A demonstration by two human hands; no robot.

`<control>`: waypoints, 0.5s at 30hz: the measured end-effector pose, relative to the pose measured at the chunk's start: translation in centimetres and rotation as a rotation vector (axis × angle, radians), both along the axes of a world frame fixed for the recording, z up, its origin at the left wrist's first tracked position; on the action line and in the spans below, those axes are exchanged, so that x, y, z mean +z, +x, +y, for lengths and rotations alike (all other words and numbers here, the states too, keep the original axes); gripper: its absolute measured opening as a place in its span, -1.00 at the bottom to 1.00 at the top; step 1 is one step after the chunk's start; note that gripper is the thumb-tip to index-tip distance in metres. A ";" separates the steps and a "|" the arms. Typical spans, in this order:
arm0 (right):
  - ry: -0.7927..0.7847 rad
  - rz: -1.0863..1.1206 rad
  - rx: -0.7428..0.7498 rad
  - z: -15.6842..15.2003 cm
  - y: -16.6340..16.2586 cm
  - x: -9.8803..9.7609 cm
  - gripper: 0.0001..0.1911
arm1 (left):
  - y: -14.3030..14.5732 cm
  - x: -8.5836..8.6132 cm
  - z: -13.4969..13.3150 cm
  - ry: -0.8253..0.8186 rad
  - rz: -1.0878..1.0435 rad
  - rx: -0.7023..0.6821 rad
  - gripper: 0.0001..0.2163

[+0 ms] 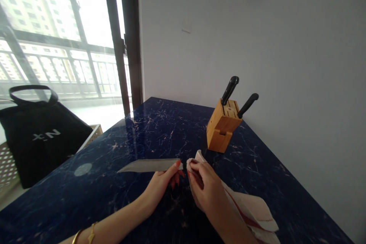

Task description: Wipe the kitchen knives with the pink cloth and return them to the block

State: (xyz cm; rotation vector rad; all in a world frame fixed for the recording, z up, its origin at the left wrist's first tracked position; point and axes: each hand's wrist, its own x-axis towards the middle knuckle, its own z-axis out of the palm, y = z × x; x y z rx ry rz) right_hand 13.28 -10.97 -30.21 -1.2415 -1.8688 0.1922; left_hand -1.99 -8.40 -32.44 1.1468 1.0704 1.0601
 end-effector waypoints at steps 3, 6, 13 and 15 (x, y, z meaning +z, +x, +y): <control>0.001 0.014 -0.010 0.1 0.1 0.0 -0.82 | 0.0 0.2 -0.1 0.016 0.006 0.003 -0.57; -0.040 0.076 -0.095 0.7 1.3 0.2 -0.82 | -0.4 0.1 0.2 0.053 -0.017 0.022 -0.58; -0.053 0.122 -0.086 0.8 1.8 0.3 -0.81 | -0.6 -0.2 0.3 0.053 -0.060 0.048 -0.58; -0.056 0.107 -0.044 0.6 1.5 0.2 -0.82 | -0.6 -0.2 0.3 0.053 -0.059 0.037 -0.59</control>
